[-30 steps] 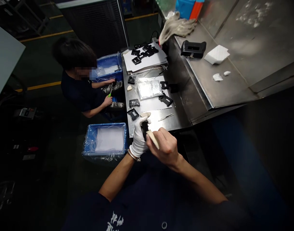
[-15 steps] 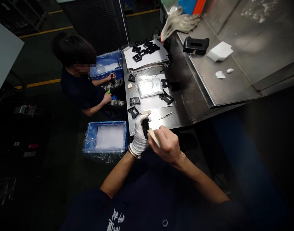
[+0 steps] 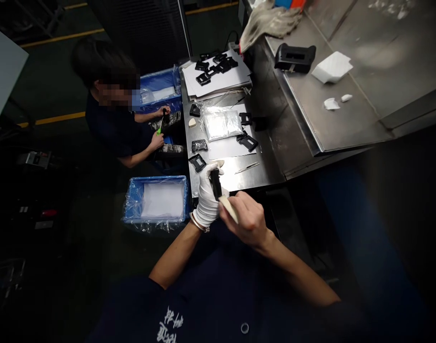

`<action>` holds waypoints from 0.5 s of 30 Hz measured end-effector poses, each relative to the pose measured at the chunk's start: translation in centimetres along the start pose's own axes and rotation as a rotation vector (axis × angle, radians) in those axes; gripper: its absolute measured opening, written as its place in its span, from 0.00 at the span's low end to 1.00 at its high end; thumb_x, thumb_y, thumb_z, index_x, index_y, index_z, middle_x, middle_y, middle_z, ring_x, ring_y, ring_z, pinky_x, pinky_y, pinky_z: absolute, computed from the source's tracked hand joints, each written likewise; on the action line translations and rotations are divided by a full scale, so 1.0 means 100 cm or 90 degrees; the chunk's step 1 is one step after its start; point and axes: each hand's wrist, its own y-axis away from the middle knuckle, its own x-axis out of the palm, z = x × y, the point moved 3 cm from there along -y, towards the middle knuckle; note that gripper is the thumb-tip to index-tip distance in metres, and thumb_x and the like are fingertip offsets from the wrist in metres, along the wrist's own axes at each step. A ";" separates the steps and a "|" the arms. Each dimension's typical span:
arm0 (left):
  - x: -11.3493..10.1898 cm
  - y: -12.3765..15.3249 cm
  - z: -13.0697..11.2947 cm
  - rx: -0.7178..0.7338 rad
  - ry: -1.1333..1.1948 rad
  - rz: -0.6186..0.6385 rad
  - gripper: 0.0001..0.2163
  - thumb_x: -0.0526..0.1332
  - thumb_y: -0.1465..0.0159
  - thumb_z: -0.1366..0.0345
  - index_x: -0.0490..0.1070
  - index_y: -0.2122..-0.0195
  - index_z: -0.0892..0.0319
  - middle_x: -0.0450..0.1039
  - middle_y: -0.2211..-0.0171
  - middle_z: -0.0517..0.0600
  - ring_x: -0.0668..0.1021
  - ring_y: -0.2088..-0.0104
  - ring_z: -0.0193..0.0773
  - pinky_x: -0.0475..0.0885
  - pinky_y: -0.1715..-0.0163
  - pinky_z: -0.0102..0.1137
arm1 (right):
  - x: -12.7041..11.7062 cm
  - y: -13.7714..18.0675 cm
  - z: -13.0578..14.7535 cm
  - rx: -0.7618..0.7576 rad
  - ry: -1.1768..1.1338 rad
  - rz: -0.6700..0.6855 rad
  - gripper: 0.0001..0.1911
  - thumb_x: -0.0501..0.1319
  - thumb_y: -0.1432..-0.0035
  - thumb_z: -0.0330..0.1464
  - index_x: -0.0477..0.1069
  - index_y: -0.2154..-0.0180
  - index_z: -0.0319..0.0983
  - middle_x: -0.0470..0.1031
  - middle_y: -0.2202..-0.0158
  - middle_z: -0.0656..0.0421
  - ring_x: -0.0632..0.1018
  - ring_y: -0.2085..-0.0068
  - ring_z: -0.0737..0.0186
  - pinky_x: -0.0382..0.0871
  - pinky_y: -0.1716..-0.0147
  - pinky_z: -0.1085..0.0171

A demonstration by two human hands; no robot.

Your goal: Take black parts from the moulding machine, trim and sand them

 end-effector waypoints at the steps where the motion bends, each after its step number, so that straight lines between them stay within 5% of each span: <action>1: 0.002 0.003 -0.001 -0.007 -0.007 0.002 0.18 0.61 0.35 0.63 0.63 0.45 0.52 0.70 0.56 0.51 0.75 0.58 0.38 0.74 0.52 0.37 | 0.002 -0.001 -0.002 0.008 0.010 -0.012 0.06 0.62 0.36 0.30 0.67 0.66 0.38 0.67 0.74 0.59 0.69 0.71 0.63 0.63 0.71 0.63; 5: 0.005 0.008 -0.003 -0.026 -0.040 -0.005 0.14 0.59 0.34 0.64 0.66 0.48 0.54 0.71 0.59 0.50 0.75 0.60 0.37 0.75 0.55 0.35 | 0.002 -0.002 -0.008 0.028 0.000 -0.001 0.06 0.60 0.35 0.30 0.66 0.66 0.38 0.67 0.73 0.58 0.69 0.71 0.64 0.64 0.70 0.64; 10: -0.002 0.001 0.002 -0.043 -0.071 0.058 0.25 0.60 0.44 0.74 0.63 0.44 0.56 0.72 0.55 0.52 0.76 0.60 0.38 0.76 0.54 0.36 | -0.008 0.007 -0.007 -0.016 -0.051 0.170 0.08 0.59 0.34 0.30 0.65 0.67 0.39 0.67 0.71 0.60 0.68 0.71 0.66 0.60 0.72 0.64; 15: -0.009 -0.002 0.003 -0.010 -0.065 0.144 0.28 0.61 0.43 0.71 0.61 0.40 0.57 0.73 0.53 0.54 0.78 0.56 0.41 0.76 0.50 0.40 | -0.021 0.009 -0.010 -0.043 -0.078 0.103 0.04 0.62 0.36 0.31 0.68 0.63 0.38 0.67 0.72 0.60 0.69 0.70 0.65 0.63 0.70 0.64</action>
